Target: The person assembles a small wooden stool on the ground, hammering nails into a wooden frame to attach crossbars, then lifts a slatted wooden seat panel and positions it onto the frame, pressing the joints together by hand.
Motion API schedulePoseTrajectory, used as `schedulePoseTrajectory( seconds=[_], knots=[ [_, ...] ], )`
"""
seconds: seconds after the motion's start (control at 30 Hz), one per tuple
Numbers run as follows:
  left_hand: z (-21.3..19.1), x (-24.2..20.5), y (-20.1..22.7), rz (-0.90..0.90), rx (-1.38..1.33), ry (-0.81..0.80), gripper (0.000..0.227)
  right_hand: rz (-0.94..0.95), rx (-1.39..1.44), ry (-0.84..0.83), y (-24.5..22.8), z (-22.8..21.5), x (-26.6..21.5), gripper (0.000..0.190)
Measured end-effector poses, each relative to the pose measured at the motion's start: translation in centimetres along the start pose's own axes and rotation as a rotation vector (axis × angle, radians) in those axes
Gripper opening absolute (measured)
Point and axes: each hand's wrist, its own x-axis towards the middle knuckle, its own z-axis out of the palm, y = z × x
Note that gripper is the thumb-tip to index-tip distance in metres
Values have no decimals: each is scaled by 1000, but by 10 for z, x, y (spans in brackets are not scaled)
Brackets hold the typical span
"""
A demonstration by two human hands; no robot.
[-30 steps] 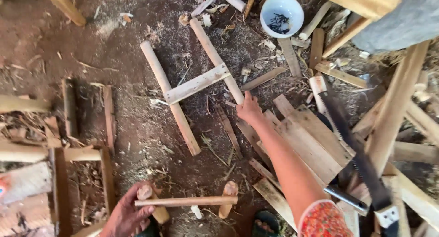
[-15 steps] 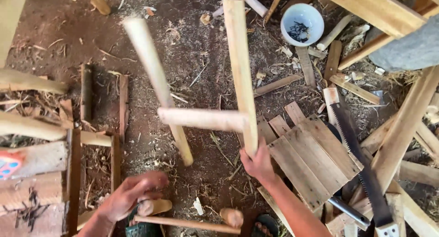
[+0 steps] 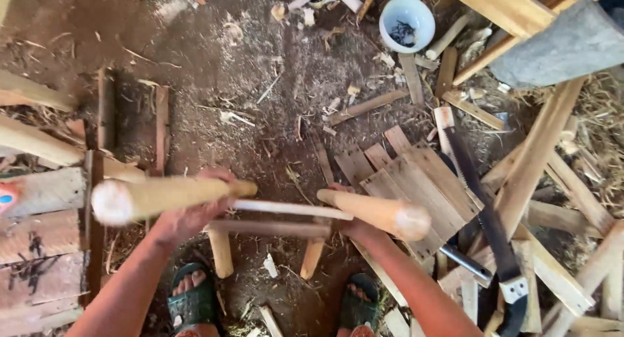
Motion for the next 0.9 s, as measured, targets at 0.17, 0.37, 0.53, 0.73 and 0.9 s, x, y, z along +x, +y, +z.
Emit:
schedulePoseTrajectory(
  seconds=[0.17,0.37,0.53,0.73,0.9],
  knots=[
    [-1,8,-32,1104,243,164,29,-404,-356,-188,99,-38,18,78],
    [-6,19,-32,1350,455,341,13,-342,-1133,-454,64,-10,-4,69],
    [-7,0,-5,1179,319,90,17,-513,-766,-351,81,-2,-38,33],
    [0,9,-33,945,57,137,25,-1077,-583,-285,100,5,-49,30],
    [10,-1,-33,945,-5,137,23,-1090,-777,-171,92,5,-50,18]
  ],
)
